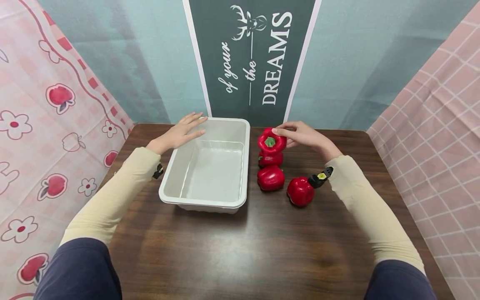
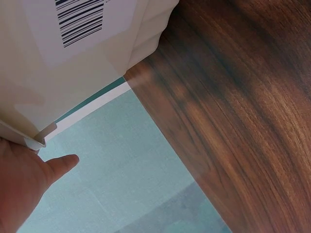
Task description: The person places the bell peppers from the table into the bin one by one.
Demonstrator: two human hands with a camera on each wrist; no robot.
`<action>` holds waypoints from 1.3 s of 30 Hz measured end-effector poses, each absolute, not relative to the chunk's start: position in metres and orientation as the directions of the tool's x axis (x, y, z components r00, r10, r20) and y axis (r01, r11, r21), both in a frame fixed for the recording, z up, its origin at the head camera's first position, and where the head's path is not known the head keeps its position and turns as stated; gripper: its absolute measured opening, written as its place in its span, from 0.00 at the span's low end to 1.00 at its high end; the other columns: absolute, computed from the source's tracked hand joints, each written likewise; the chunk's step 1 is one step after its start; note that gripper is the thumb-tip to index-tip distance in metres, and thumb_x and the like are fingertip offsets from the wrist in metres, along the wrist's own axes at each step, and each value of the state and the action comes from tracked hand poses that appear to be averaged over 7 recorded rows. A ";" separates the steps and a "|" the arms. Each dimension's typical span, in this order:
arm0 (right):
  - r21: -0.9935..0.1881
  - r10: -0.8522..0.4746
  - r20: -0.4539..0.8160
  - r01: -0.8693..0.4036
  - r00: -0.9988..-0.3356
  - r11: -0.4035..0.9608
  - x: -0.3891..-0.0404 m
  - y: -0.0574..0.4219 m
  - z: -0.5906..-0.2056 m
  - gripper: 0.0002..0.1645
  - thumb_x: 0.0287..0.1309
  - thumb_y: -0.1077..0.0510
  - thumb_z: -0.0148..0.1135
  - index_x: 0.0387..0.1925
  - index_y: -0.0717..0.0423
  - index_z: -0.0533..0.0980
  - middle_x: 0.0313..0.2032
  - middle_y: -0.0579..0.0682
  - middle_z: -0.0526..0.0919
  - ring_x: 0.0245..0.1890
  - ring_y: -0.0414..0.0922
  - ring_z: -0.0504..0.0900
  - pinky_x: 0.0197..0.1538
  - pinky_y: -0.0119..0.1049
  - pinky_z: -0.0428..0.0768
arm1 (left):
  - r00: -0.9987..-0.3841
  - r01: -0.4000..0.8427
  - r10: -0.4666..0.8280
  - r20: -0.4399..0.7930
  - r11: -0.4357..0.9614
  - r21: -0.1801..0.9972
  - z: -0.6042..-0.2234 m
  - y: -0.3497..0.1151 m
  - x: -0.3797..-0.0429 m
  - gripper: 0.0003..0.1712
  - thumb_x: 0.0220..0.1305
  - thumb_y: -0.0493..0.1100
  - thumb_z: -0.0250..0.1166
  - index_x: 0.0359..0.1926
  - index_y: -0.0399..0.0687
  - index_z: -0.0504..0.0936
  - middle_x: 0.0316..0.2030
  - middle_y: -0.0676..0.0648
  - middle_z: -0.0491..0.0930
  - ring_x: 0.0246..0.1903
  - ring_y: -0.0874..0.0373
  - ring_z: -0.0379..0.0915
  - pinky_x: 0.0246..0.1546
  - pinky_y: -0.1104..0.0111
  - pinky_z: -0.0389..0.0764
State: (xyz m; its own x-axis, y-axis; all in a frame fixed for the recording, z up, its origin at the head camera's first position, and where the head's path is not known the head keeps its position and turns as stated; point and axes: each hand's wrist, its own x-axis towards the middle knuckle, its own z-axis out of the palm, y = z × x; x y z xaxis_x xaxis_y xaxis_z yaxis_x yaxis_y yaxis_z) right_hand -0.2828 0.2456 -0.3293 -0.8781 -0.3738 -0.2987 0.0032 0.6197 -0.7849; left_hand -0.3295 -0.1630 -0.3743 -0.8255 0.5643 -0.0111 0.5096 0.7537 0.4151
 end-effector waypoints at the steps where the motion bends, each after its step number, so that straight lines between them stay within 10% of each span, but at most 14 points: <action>1: -0.785 -0.375 -0.297 0.001 -0.878 0.620 -0.284 0.246 -0.330 0.34 0.52 0.36 0.51 0.55 0.53 0.66 0.45 0.53 0.75 0.36 0.47 0.80 0.41 0.39 0.78 | -0.826 0.508 0.563 -0.012 0.754 0.416 -0.374 -0.163 -0.330 0.37 0.58 0.70 0.38 0.66 0.66 0.47 0.67 0.58 0.38 0.66 0.60 0.24 0.62 0.50 0.41; 39: -0.820 -0.420 -0.254 -0.036 -0.871 0.571 -0.274 0.221 -0.319 0.30 0.54 0.39 0.51 0.52 0.53 0.68 0.42 0.53 0.77 0.35 0.48 0.81 0.41 0.40 0.77 | -0.823 0.514 0.568 -0.012 0.753 0.411 -0.375 -0.164 -0.328 0.37 0.57 0.70 0.38 0.66 0.66 0.48 0.67 0.56 0.39 0.66 0.53 0.28 0.61 0.48 0.43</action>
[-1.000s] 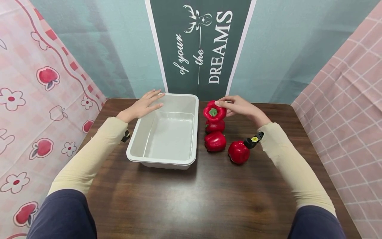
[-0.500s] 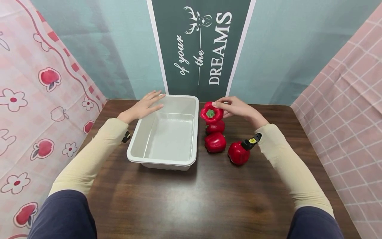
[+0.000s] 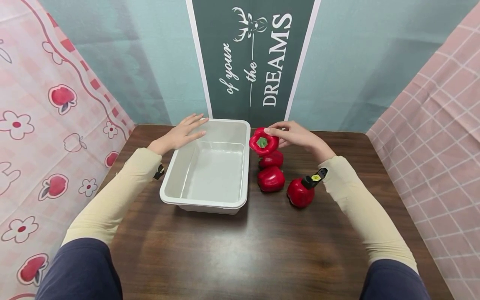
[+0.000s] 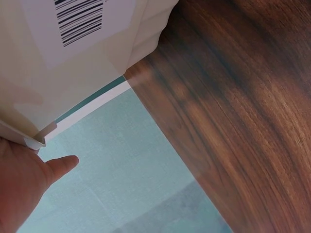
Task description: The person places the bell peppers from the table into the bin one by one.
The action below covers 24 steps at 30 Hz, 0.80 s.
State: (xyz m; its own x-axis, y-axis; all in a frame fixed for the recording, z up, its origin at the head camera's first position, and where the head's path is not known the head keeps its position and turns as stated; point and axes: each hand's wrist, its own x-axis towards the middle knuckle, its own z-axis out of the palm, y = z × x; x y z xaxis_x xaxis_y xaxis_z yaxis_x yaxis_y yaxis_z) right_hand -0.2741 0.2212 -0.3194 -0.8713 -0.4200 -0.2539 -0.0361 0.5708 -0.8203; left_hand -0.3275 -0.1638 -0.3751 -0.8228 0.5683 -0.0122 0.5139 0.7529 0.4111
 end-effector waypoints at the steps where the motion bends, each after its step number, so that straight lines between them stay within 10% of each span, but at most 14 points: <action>1: -0.822 -0.419 -0.254 -0.034 -0.872 0.569 -0.274 0.221 -0.319 0.30 0.54 0.39 0.50 0.53 0.53 0.68 0.42 0.53 0.77 0.35 0.48 0.81 0.41 0.40 0.78 | -0.823 0.514 0.569 -0.012 0.753 0.411 -0.375 -0.164 -0.327 0.38 0.57 0.70 0.39 0.66 0.65 0.48 0.67 0.56 0.39 0.66 0.53 0.28 0.61 0.48 0.43; 24: -0.841 -0.413 -0.246 -0.018 -0.877 0.540 -0.272 0.213 -0.317 0.33 0.49 0.35 0.53 0.52 0.50 0.68 0.43 0.51 0.76 0.36 0.49 0.81 0.42 0.40 0.77 | -0.821 0.514 0.570 -0.023 0.757 0.403 -0.374 -0.163 -0.325 0.36 0.58 0.69 0.40 0.66 0.67 0.47 0.67 0.56 0.39 0.66 0.55 0.26 0.61 0.49 0.42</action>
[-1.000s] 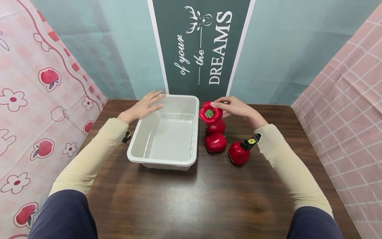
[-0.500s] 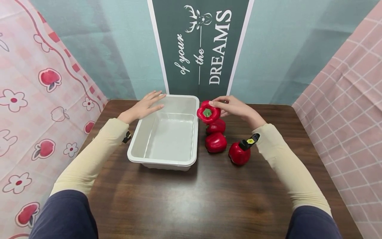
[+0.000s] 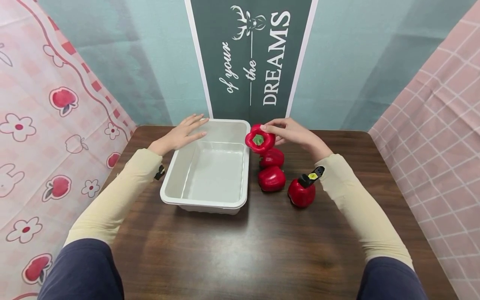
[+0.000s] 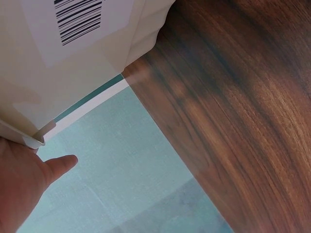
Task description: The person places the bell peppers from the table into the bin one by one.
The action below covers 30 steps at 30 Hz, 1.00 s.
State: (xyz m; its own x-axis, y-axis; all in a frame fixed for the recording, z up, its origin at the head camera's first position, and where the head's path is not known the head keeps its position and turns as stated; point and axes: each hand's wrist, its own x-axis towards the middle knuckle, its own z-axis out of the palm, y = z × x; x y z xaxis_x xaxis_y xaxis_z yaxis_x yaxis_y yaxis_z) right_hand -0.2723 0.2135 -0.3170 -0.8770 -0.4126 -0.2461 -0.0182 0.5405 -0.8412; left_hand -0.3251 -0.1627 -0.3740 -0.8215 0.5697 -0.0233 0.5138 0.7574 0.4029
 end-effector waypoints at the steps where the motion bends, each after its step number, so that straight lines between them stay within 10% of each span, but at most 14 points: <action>1: -0.843 -0.415 -0.247 -0.017 -0.876 0.538 -0.273 0.213 -0.317 0.33 0.49 0.35 0.53 0.53 0.50 0.68 0.43 0.51 0.76 0.37 0.50 0.80 0.42 0.40 0.77 | -0.823 0.513 0.568 -0.023 0.758 0.402 -0.374 -0.163 -0.325 0.36 0.58 0.69 0.40 0.66 0.67 0.47 0.67 0.56 0.39 0.66 0.55 0.26 0.61 0.49 0.43; 30: -0.866 -0.430 -0.214 -0.033 -0.877 0.499 -0.271 0.196 -0.307 0.33 0.49 0.36 0.54 0.51 0.53 0.69 0.44 0.53 0.76 0.37 0.49 0.80 0.41 0.38 0.78 | -0.816 0.533 0.577 0.006 0.749 0.393 -0.376 -0.164 -0.326 0.37 0.57 0.71 0.39 0.66 0.67 0.47 0.67 0.58 0.39 0.66 0.53 0.30 0.61 0.49 0.44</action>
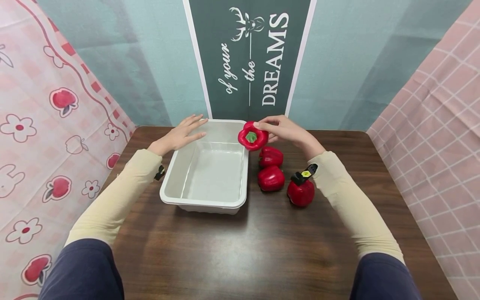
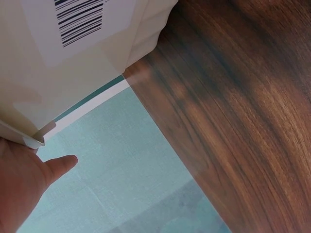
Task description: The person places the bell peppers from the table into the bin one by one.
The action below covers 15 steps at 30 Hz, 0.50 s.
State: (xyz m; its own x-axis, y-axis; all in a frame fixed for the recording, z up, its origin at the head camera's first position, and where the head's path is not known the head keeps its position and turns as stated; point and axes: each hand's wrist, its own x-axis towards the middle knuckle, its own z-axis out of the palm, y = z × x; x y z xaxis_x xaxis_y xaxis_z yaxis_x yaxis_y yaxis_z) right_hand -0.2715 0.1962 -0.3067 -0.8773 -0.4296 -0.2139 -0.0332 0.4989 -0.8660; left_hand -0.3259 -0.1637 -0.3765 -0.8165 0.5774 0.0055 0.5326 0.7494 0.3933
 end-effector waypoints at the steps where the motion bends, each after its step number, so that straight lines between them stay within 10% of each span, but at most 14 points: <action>1: -0.866 -0.432 -0.216 -0.032 -0.876 0.499 -0.272 0.196 -0.307 0.33 0.49 0.36 0.54 0.51 0.52 0.69 0.44 0.53 0.76 0.38 0.49 0.80 0.40 0.38 0.78 | -0.817 0.532 0.576 0.007 0.749 0.394 -0.376 -0.164 -0.326 0.38 0.57 0.71 0.39 0.66 0.67 0.47 0.67 0.58 0.39 0.66 0.53 0.30 0.61 0.50 0.44; 15: -0.885 -0.453 -0.234 -0.004 -0.860 0.465 -0.277 0.184 -0.304 0.33 0.49 0.36 0.55 0.51 0.53 0.68 0.44 0.53 0.75 0.39 0.50 0.80 0.39 0.39 0.78 | -0.822 0.521 0.569 0.002 0.752 0.403 -0.376 -0.163 -0.326 0.36 0.57 0.70 0.39 0.65 0.70 0.47 0.67 0.58 0.39 0.66 0.57 0.27 0.61 0.49 0.43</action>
State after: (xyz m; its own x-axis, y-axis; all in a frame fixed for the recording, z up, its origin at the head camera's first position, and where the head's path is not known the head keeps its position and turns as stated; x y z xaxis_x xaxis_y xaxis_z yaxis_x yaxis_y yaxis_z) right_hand -0.2766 0.1840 -0.3040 -0.8603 -0.4529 -0.2339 -0.0041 0.4651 -0.8852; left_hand -0.3260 -0.1627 -0.3758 -0.8223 0.5690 0.0018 0.5213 0.7521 0.4032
